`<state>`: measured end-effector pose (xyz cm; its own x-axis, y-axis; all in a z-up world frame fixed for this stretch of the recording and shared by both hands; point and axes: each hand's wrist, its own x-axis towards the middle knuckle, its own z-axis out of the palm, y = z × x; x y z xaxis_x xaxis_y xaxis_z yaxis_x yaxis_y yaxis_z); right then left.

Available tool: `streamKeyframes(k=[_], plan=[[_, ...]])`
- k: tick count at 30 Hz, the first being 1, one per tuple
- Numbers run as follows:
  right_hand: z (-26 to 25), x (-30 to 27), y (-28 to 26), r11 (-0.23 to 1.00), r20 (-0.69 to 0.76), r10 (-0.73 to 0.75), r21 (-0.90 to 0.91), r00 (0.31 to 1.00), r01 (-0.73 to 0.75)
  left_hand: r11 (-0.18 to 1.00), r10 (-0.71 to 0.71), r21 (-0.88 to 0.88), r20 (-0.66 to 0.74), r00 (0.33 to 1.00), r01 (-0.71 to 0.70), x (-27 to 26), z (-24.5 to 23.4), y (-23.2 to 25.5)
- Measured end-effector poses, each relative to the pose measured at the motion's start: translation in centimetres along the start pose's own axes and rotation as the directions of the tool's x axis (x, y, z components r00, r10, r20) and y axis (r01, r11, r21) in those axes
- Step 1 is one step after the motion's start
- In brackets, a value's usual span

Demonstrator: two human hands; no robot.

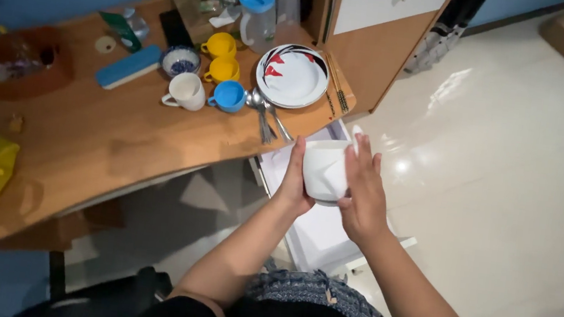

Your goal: The person wipes two white mugs with a white paper towel while standing at a wooden desk. They rotate each mug to wipe all sides, then place the first mug into an open drawer and continue wiping the second mug.

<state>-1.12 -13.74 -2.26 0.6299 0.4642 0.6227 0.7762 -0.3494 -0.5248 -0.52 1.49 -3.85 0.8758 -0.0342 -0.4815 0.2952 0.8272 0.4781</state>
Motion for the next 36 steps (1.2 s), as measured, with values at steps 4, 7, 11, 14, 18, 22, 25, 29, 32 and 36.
streamKeyframes(k=[4, 7, 11, 14, 18, 22, 25, 29, 32, 36], plan=[[-0.8, -1.0, 1.8, 0.933, 0.176, -0.195, -0.272, 0.965, 0.238, 0.988, 0.024, -0.150, -0.043, 0.999, -0.030, 2.7, -1.4, -1.6], [-1.1, -3.1, 3.7, 0.892, 0.224, -0.319, -0.258, 0.921, 0.372, 0.975, 0.113, -0.182, -0.097, 0.989, -0.129, 1.8, -0.3, -1.3], [-1.3, -6.0, 7.5, 0.915, 0.199, -0.371, -0.091, 0.907, 0.394, 0.944, 0.155, -0.272, -0.127, 0.980, -0.185, 0.4, 1.0, -3.2], [-2.6, -4.4, 5.9, 0.969, 0.166, -0.248, 0.056, 0.954, 0.242, 0.957, 0.149, -0.229, -0.132, 0.980, -0.177, -0.3, 0.5, -4.8], [-3.7, -3.0, 4.5, 0.976, 0.139, -0.092, 0.208, 0.986, 0.062, 0.959, 0.195, -0.182, -0.133, 0.972, -0.217, 0.2, -0.3, -6.9], [-3.1, -4.1, 5.3, 0.895, 0.224, 0.085, 0.410, 0.971, -0.173, 0.921, 0.348, -0.134, -0.134, 0.928, -0.365, -0.1, -0.1, -7.1], [-2.8, -5.5, 4.9, 0.872, 0.256, 0.067, 0.454, 0.964, -0.181, 0.869, 0.456, -0.137, -0.148, 0.877, -0.475, -1.3, 1.0, -6.8], [-2.3, -7.2, 6.0, 0.914, 0.230, -0.077, 0.405, 0.970, -0.024, 0.816, 0.569, -0.084, -0.057, 0.820, -0.572, -0.1, 0.0, -8.7], [-2.7, -5.7, 5.7, 0.882, 0.159, 0.039, 0.459, 0.986, -0.109, 0.852, 0.520, 0.010, 0.114, 0.847, -0.524, 7.9, -11.2, -13.4], [-3.2, -4.1, 6.2, 0.839, 0.109, 0.122, 0.520, 0.986, -0.162, 0.820, 0.544, 0.047, 0.245, 0.802, -0.570, 3.0, -3.6, -10.1]])
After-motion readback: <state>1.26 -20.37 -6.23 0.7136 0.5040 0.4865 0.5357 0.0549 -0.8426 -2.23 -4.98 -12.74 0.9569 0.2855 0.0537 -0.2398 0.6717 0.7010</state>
